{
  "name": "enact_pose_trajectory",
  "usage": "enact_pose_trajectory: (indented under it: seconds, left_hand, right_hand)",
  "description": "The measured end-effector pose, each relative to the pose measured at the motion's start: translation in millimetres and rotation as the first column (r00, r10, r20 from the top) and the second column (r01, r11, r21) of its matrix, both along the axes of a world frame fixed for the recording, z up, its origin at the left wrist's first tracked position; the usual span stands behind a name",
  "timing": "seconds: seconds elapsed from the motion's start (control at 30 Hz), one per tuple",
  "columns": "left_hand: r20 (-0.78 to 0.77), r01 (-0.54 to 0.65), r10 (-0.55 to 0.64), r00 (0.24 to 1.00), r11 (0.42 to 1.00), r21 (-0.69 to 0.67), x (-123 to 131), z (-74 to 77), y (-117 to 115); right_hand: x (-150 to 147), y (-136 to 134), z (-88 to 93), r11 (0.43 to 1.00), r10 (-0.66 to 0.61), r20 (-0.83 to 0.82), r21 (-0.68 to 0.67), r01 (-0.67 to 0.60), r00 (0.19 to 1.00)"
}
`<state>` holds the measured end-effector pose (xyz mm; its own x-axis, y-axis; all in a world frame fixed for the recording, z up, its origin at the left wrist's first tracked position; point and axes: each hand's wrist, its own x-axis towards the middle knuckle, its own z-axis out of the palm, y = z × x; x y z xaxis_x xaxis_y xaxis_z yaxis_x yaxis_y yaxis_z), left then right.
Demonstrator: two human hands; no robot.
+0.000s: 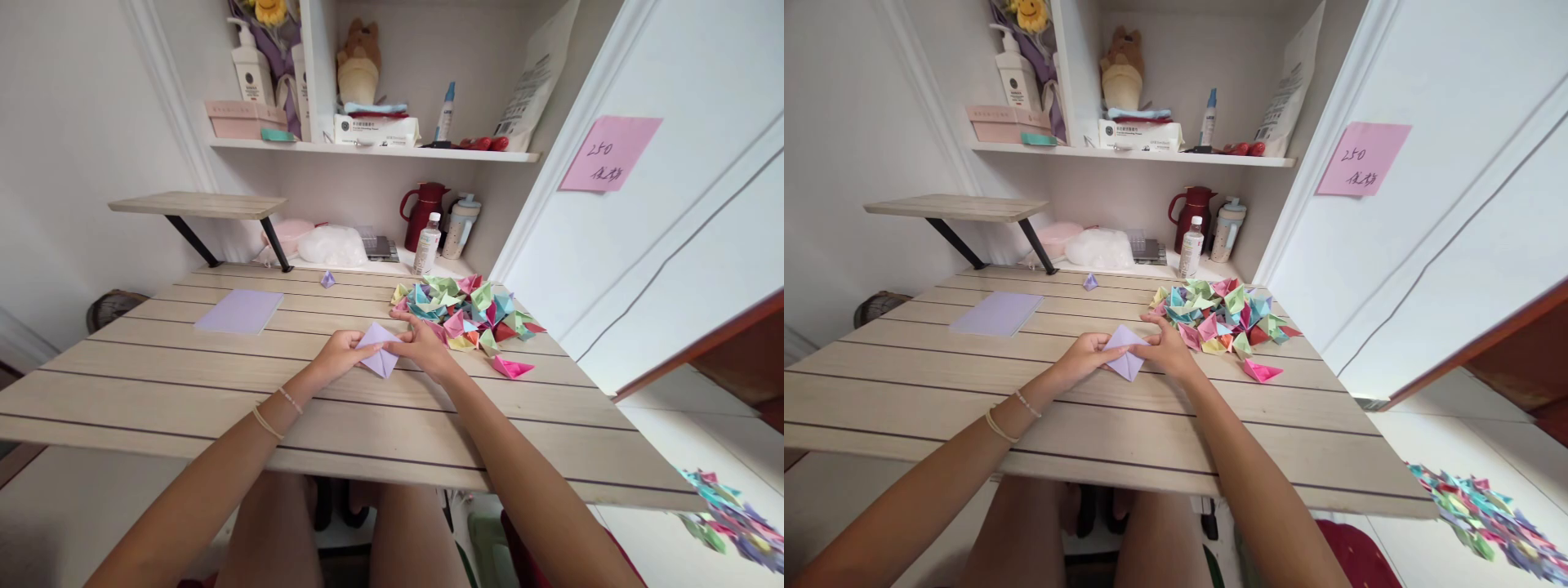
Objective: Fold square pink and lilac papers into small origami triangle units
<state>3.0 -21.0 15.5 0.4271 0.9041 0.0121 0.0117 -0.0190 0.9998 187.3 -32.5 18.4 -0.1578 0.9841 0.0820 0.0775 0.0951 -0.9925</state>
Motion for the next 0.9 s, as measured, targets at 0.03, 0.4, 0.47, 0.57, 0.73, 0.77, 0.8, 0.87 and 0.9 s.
enact_pose_trajectory:
  seconds: [0.03,0.4,0.47,0.57,0.73,0.77,0.8,0.87,0.9]
  left_hand:
    - [0.008,0.002,-0.002,1.0,1.0,0.014,0.2,-0.3,-0.2]
    - [0.039,0.019,-0.02,0.999,0.999,0.028,-2.4,-1.4,3.1]
    - [0.027,0.011,-0.011,1.0,1.0,0.018,-2.4,-2.0,3.3]
    - [0.015,0.011,-0.011,1.0,1.0,-0.003,-2.0,-2.0,3.2]
    - [-0.003,0.027,-0.027,1.0,1.0,-0.01,-2.8,1.9,0.6]
    - [-0.008,0.04,-0.04,0.999,0.999,-0.015,-3.2,2.4,0.1]
    - [-0.013,0.042,-0.042,0.999,0.999,-0.027,-3.5,2.6,-0.1]
    - [0.0,0.002,-0.002,1.0,0.998,-0.068,-4.1,2.4,0.5]
    - [0.027,-0.031,0.033,0.999,0.995,-0.092,-4.3,2.3,1.2]
  right_hand:
    - [-1.1,-0.7,0.4,1.0,-0.011,-0.003,-0.004,0.011,1.0]
    - [2.8,-1.2,8.5,0.987,0.068,-0.224,-0.125,-0.098,0.972]
    - [5.0,-1.4,10.4,0.987,0.059,-0.204,-0.135,-0.087,0.977]
    - [4.7,-2.2,12.5,0.989,-0.006,-0.167,-0.144,-0.018,0.986]
    - [1.9,1.4,8.7,0.996,-0.002,-0.221,-0.084,-0.017,0.975]
    - [1.9,2.7,7.7,0.997,-0.001,-0.237,-0.077,-0.018,0.972]
    - [1.9,3.8,6.9,0.997,-0.006,-0.251,-0.072,-0.012,0.968]
    - [1.5,4.9,6.6,0.998,-0.029,-0.278,-0.059,0.013,0.96]
    - [1.0,4.7,7.1,0.999,-0.037,-0.288,-0.048,0.025,0.957]
